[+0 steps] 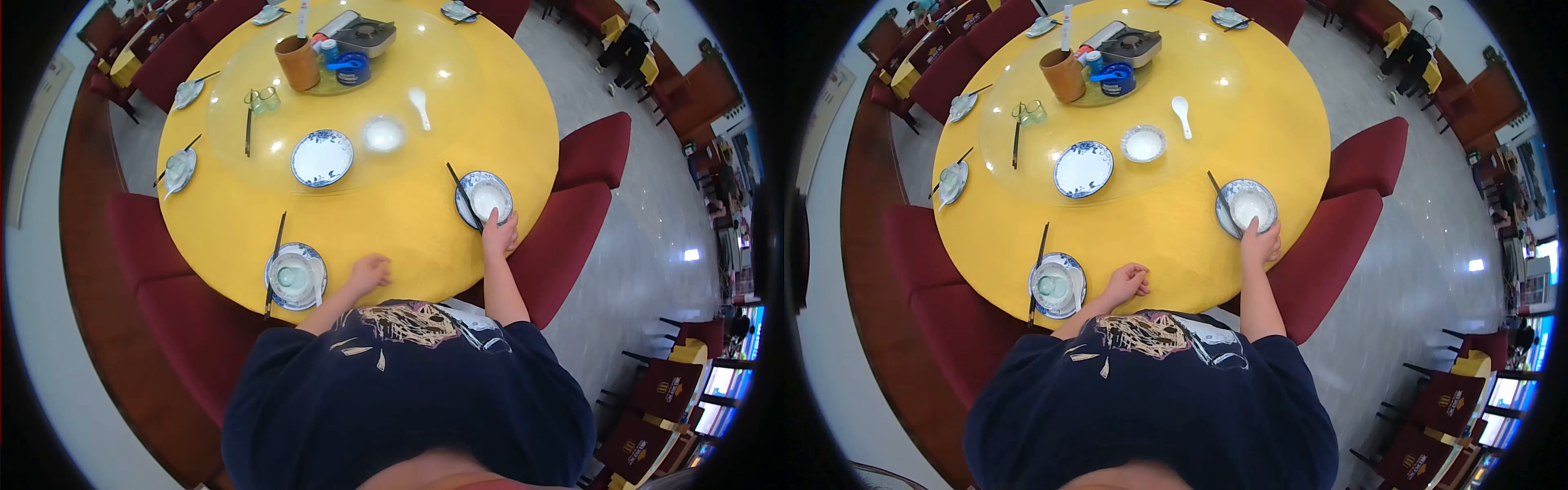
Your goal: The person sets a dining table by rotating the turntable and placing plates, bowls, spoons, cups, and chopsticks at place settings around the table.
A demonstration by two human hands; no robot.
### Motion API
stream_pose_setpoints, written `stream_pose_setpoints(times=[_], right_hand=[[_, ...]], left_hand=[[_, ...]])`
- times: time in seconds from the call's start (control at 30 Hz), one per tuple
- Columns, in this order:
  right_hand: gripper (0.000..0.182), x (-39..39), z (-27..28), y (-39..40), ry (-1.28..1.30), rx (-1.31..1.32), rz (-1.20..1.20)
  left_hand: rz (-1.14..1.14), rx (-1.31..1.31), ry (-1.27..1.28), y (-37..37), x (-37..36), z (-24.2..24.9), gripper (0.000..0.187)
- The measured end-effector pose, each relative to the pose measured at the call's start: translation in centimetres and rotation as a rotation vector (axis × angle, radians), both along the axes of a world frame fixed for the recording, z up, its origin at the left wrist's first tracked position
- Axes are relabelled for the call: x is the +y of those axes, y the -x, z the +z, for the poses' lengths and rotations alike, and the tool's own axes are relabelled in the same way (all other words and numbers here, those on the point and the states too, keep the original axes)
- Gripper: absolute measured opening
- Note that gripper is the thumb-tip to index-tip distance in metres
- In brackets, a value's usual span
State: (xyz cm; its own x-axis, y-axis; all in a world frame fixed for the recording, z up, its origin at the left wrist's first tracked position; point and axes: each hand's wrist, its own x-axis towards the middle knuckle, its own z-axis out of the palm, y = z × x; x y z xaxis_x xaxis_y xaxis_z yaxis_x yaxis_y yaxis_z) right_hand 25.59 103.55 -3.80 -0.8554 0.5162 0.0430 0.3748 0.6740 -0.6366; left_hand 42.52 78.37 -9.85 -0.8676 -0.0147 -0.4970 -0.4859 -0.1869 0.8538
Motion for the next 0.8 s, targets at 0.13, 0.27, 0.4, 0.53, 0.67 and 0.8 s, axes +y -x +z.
stream_pose_setpoints(times=[0.13, 0.27, 0.4, 0.53, 0.67, 0.8], right_hand=[[0.065, -0.3, 0.0, -0.1, -0.003, -0.050, 0.050], [0.071, -0.4, -0.2, -0.2, 0.006, -0.029, 0.077], [0.076, -1.0, 0.0, 0.9, -0.123, 0.072, 0.035], [0.068, -3.5, 2.8, 4.2, -0.241, 0.322, 0.165], [0.054, -7.1, 6.2, 9.3, -0.234, 0.161, 0.536], [0.048, -11.0, 4.9, 15.4, -0.120, 0.041, 0.813]], left_hand=[[-0.011, 0.015, 0.023, 0.1, 0.1, 0.4, 0.022], [-0.016, -0.010, 0.045, 0.1, 0.2, 0.8, 0.021], [0.007, -0.017, 0.023, 0.2, 0.4, 0.7, 0.019], [0.026, -0.012, 0.025, 0.3, 0.5, 1.2, 0.018], [0.064, 0.015, 0.076, -0.3, 0.8, 0.3, 0.020], [0.094, 0.046, 0.210, -1.1, 1.2, -0.2, 0.021]])
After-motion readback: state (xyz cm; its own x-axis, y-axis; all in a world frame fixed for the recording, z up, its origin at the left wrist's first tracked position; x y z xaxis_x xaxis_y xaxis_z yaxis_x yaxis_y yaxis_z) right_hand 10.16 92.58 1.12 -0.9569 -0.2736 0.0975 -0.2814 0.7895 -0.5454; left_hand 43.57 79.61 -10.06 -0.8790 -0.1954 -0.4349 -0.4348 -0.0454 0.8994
